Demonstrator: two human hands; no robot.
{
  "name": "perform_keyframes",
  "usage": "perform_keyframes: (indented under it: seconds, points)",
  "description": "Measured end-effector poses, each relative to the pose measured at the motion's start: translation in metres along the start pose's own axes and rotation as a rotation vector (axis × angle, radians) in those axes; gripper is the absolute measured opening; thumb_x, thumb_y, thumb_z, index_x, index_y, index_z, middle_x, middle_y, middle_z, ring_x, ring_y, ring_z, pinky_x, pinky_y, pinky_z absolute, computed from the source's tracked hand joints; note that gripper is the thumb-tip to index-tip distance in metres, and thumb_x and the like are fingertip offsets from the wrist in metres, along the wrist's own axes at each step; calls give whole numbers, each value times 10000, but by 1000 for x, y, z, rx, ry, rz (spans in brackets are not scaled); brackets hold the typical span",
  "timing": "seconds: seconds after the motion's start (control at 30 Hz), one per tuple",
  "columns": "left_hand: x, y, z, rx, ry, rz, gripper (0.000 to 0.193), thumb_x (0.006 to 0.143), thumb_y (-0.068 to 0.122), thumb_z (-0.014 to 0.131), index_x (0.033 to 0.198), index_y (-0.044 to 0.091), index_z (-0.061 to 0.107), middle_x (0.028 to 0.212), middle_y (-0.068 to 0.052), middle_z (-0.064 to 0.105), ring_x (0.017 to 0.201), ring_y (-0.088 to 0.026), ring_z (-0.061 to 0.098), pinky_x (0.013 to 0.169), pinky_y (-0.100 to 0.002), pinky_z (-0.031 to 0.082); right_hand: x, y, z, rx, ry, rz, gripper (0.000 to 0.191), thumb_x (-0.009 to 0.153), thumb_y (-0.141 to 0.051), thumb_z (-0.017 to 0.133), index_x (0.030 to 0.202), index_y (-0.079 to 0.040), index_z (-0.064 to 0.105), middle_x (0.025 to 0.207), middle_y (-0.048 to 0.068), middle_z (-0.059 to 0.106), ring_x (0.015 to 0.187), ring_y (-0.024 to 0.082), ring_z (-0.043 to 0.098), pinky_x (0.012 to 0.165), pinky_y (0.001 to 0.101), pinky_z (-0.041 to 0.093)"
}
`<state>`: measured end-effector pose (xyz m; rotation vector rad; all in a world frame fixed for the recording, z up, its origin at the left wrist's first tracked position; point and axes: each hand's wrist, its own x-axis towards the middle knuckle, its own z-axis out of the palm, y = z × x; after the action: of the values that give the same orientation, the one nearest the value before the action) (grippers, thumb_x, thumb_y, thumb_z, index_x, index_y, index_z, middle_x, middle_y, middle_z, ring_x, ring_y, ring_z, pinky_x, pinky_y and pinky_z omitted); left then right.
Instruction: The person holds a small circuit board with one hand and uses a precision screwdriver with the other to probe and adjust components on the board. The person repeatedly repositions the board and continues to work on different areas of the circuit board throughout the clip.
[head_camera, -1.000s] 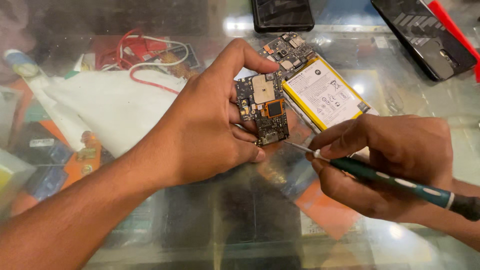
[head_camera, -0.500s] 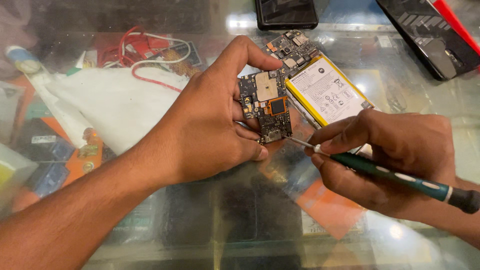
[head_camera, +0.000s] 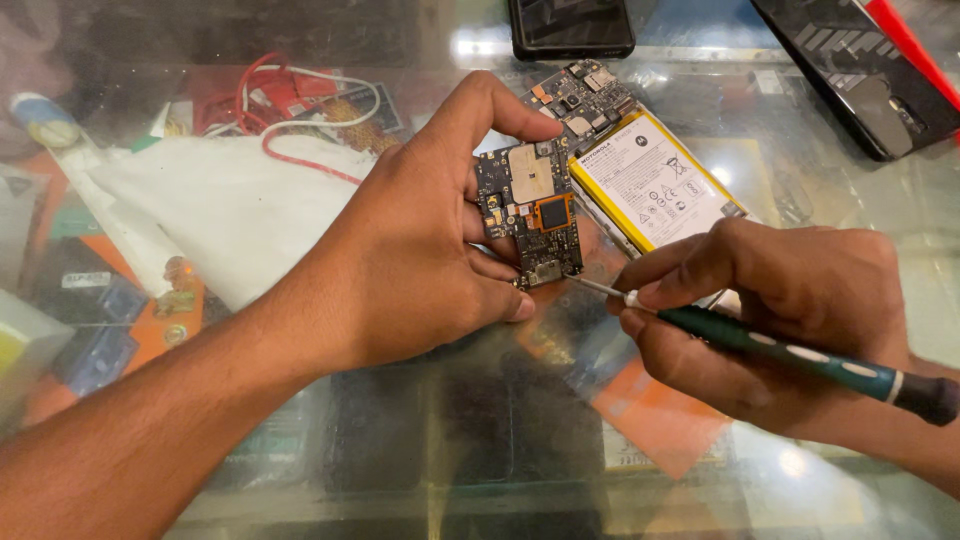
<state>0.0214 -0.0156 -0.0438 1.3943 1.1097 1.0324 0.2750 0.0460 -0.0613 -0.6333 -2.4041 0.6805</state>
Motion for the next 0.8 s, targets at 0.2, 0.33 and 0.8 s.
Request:
perform_keyframes:
  seconds: [0.2, 0.33, 0.8]
  points:
    - [0, 0, 0, -47, -24, 6, 740, 744, -166, 714, 1337, 81, 345, 1121, -112, 700, 968, -127, 767, 754, -270, 689, -1, -3, 3, 77, 48, -18, 190, 848, -139, 795, 921, -100, 624, 957, 27, 775, 809, 90, 782, 661, 221, 606]
    - [0, 1, 0, -30, -13, 8, 736, 755, -161, 737, 1334, 79, 352, 1102, -122, 707, 956, -128, 757, 741, -275, 679, 0, -4, 3, -24, 40, 25, 208, 805, -155, 826, 883, -98, 641, 922, 22, 795, 764, 82, 781, 599, 221, 581]
    - [0, 0, 1, 15, -4, -11, 758, 733, -163, 743, 1337, 91, 362, 1076, -119, 702, 917, -125, 773, 711, -266, 672, 2, -4, 1, 70, 45, 33, 186, 841, -146, 793, 891, -78, 627, 938, 45, 788, 796, 86, 791, 645, 225, 613]
